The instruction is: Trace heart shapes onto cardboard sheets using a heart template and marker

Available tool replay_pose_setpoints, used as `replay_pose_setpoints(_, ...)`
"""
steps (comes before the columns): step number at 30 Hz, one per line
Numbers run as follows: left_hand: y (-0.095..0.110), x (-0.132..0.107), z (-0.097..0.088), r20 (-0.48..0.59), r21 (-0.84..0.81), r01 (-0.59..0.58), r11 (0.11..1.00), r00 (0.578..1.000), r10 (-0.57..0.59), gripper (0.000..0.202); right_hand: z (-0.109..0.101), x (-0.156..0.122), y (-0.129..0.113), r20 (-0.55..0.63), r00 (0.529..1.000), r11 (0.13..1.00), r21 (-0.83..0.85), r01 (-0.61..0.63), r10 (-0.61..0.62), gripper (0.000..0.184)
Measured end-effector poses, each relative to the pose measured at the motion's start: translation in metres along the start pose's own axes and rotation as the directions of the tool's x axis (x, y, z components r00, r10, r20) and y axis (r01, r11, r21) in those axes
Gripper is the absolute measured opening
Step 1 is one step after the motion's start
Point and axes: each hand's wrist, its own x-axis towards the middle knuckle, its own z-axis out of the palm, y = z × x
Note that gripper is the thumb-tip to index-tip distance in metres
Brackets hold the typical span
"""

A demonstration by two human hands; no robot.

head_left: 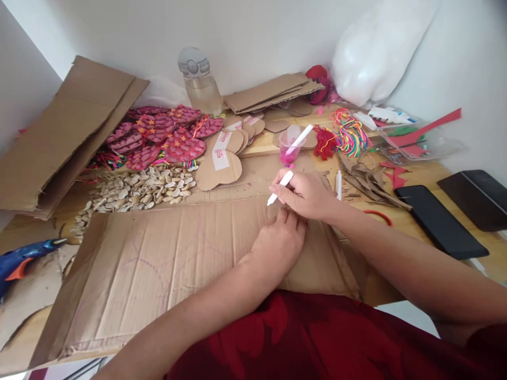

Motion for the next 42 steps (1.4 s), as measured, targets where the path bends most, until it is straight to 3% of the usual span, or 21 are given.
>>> replay_pose_setpoints(8,0.006,0.001,-0.005,0.037,0.072,-0.045,0.996,0.998,0.042,0.034,0.000,0.014,-0.009,0.218,0.959,0.983,-0.002,0.186,-0.181,0.022)
replay_pose_setpoints(19,0.005,-0.001,-0.009,0.048,0.072,-0.036,0.997,0.998,0.032,0.032,0.005,0.022,-0.008,0.358,0.914,0.971,-0.065,0.230,-0.193,0.021)
replay_pose_setpoints(26,0.004,-0.002,-0.011,0.036,0.089,-0.113,0.990,0.993,0.110,0.031,0.001,0.019,-0.020,0.514,0.832,0.967,-0.021,0.256,-0.209,0.021)
replay_pose_setpoints(34,0.005,-0.002,-0.011,0.009,0.111,-0.020,0.994,1.000,0.019,0.038,0.002,0.024,-0.003,0.344,0.915,0.970,-0.043,0.241,-0.212,0.016)
replay_pose_setpoints(40,0.004,-0.002,-0.009,0.054,0.113,-0.097,0.989,0.994,0.091,0.031,-0.001,0.020,-0.009,0.487,0.844,0.971,0.037,0.237,-0.224,0.020)
replay_pose_setpoints(42,0.004,-0.002,-0.010,0.030,0.124,-0.066,0.990,0.998,0.063,0.033,-0.002,0.021,-0.007,0.481,0.850,0.972,0.030,0.231,-0.217,0.020)
